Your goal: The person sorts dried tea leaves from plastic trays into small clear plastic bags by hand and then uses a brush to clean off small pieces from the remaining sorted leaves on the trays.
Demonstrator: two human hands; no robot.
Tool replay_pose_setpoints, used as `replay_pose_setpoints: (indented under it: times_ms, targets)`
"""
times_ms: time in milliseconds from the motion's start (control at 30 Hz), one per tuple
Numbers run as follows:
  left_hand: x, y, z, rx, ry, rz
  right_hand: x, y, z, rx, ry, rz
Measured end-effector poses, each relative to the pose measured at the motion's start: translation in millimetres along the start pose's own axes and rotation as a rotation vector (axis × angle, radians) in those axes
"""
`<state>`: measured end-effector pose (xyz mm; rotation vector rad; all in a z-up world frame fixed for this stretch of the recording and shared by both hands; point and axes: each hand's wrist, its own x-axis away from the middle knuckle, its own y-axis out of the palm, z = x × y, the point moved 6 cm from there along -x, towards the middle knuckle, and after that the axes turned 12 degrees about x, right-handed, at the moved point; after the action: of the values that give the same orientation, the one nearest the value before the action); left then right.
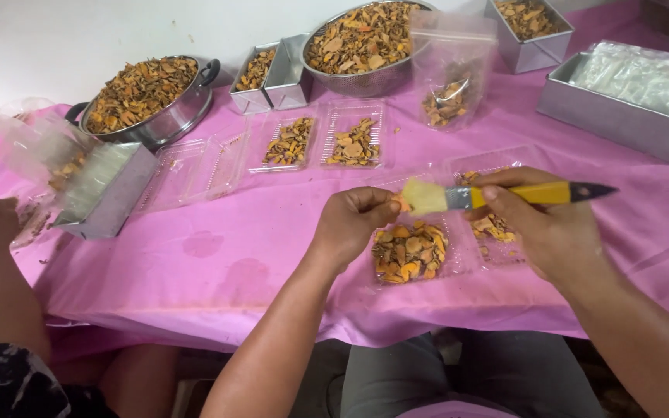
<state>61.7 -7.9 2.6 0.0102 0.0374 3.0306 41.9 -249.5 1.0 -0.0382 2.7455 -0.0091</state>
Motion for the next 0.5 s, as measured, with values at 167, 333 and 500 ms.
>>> replay_pose_setpoints:
  times_ms: [167, 333, 500]
  targets:
    - [-22.2, -4.7, -2.6, 0.009, 0.028, 0.05, -1.5, -9.4, 11.9, -0.029, 0.045, 0.026]
    - [-72.8, -12.0, -7.4, -0.432, 0.216, 0.093, 0.4, -35.4, 13.6, 0.138, 0.068, 0.084]
    - [-111.0, 10.5, -39.9, -0.959, 0.127, 0.005, 10.4, -50.7, 0.1, 0.284, 0.067, 0.149]
